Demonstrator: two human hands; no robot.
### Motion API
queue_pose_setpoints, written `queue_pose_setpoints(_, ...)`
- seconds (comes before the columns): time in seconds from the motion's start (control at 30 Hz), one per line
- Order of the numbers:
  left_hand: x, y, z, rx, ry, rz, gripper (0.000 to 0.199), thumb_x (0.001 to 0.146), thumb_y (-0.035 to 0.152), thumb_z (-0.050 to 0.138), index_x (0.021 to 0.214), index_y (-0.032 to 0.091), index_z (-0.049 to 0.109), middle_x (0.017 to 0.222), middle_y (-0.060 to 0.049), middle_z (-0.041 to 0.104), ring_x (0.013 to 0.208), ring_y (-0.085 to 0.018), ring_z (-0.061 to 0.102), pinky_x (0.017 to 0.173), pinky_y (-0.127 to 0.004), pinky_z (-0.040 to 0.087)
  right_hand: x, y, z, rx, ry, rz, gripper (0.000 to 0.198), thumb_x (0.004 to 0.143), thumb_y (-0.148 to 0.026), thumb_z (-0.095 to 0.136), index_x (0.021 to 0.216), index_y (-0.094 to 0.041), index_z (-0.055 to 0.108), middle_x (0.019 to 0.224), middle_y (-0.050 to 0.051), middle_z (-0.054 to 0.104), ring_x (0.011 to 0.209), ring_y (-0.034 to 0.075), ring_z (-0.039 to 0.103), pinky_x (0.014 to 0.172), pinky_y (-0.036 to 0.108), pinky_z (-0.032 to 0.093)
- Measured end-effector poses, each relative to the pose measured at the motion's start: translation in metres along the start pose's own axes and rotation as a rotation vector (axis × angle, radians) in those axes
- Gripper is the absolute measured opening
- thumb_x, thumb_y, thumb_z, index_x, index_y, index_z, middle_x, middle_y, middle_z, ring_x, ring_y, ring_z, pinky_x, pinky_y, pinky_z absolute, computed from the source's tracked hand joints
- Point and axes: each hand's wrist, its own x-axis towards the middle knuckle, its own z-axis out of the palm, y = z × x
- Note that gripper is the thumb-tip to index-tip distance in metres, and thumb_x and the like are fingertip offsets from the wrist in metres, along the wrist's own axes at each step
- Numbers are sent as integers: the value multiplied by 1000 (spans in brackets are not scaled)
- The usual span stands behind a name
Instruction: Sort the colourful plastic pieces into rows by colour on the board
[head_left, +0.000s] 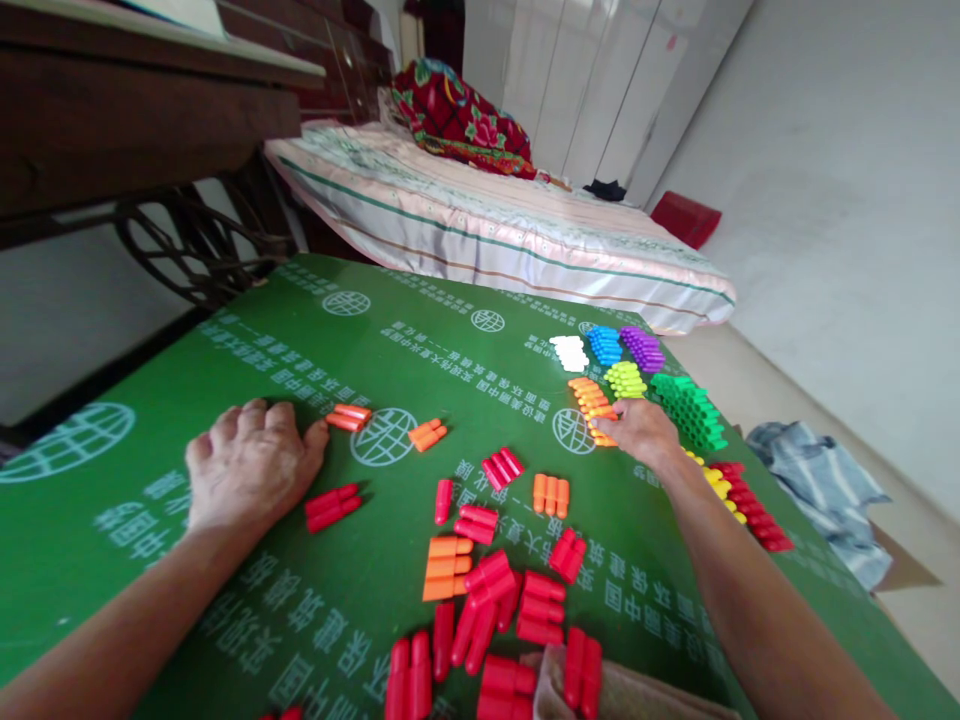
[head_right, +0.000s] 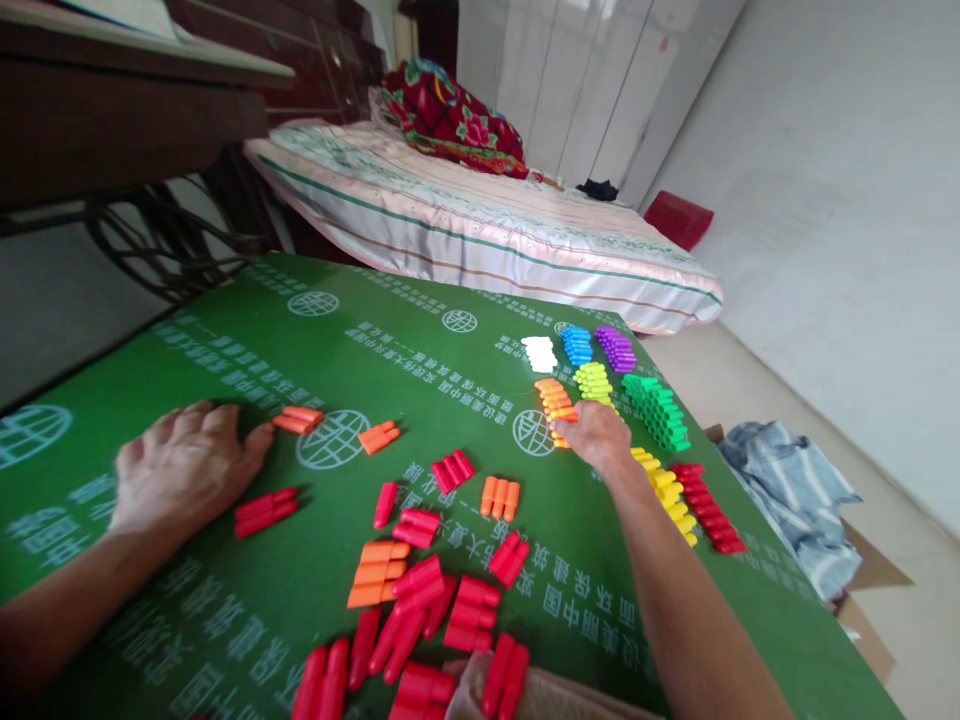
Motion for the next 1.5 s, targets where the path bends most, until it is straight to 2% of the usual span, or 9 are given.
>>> queue_pose_setpoints(0.33, 1, -2, 1, 6, -8, -11, 71, 84, 57, 12, 120, 12, 52, 138, -21, 45, 131, -39, 36, 105, -54, 35, 2, 4, 2, 52, 40, 2, 50, 80, -60, 56, 108, -20, 70, 98, 9, 73, 94, 24, 66, 68, 28, 44)
queue_pose_setpoints(0.47, 0, 0, 1, -7, -14, -9, 72, 84, 57, 12, 120, 11, 52, 137, -22, 46, 131, -39, 36, 105, -55, 35, 3, 16, 3, 149, 67, 23, 49, 85, -59, 51, 107, -20, 70, 80, 7, 72, 82, 21, 66, 68, 27, 44)
queue_pose_setpoints(0.63, 0, 1, -1, -14, -27, -21, 75, 83, 58, 11, 122, 8, 51, 139, -23, 44, 132, -40, 35, 105, -55, 33, 0, 24, 3, 203, 34, 2, 36, 82, -54, 57, 89, -22, 73, 66, 2, 68, 72, 18, 63, 62, 25, 41)
queue_pose_setpoints(0.7, 0, 1, -1, -14, -28, -23, 75, 83, 58, 11, 121, 8, 52, 139, -23, 43, 132, -40, 35, 106, -55, 33, -2, 23, 5, 212, 25, -4, 34, 82, -53, 57, 88, -23, 73, 65, 2, 68, 70, 17, 63, 61, 24, 40)
queue_pose_setpoints(0.93, 0, 0, 0, -19, -24, -15, 75, 83, 58, 11, 121, 7, 52, 136, -24, 45, 130, -41, 36, 105, -55, 33, -1, 19, 8, 226, 38, 9, 34, 84, -47, 56, 102, -22, 71, 69, 2, 69, 73, 17, 63, 64, 24, 41)
queue_pose_setpoints(1.13, 0, -1, 0, -8, -22, -8, 72, 84, 56, 12, 121, 8, 51, 137, -23, 45, 130, -40, 36, 105, -55, 34, -12, 18, 2, 114, 83, 14, 28, 84, -48, 55, 88, -25, 72, 77, 2, 71, 75, 18, 64, 60, 25, 38)
queue_pose_setpoints(1.27, 0, 1, -1, -4, -20, -4, 70, 85, 56, 13, 119, 8, 52, 133, -23, 47, 128, -40, 38, 103, -55, 36, -21, 14, 6, 75, 117, 14, 24, 81, -47, 59, 87, -27, 71, 85, 1, 72, 80, 18, 64, 58, 24, 36)
queue_pose_setpoints(1.43, 1, 0, -2, -7, -24, -2, 70, 85, 56, 14, 120, 8, 51, 135, -23, 45, 130, -40, 37, 104, -55, 35, -25, 6, 9, 60, 114, 22, 23, 82, -45, 58, 77, -25, 68, 78, 1, 71, 76, 18, 63, 56, 25, 34)
queue_pose_setpoints(1.5, 1, 0, -2, -9, -26, -1, 70, 85, 56, 14, 121, 8, 51, 136, -22, 45, 130, -40, 36, 105, -55, 34, -28, 3, 9, 97, 99, -27, 25, 83, -44, 57, 75, -24, 68, 75, 1, 69, 72, 17, 62, 56, 24, 34)
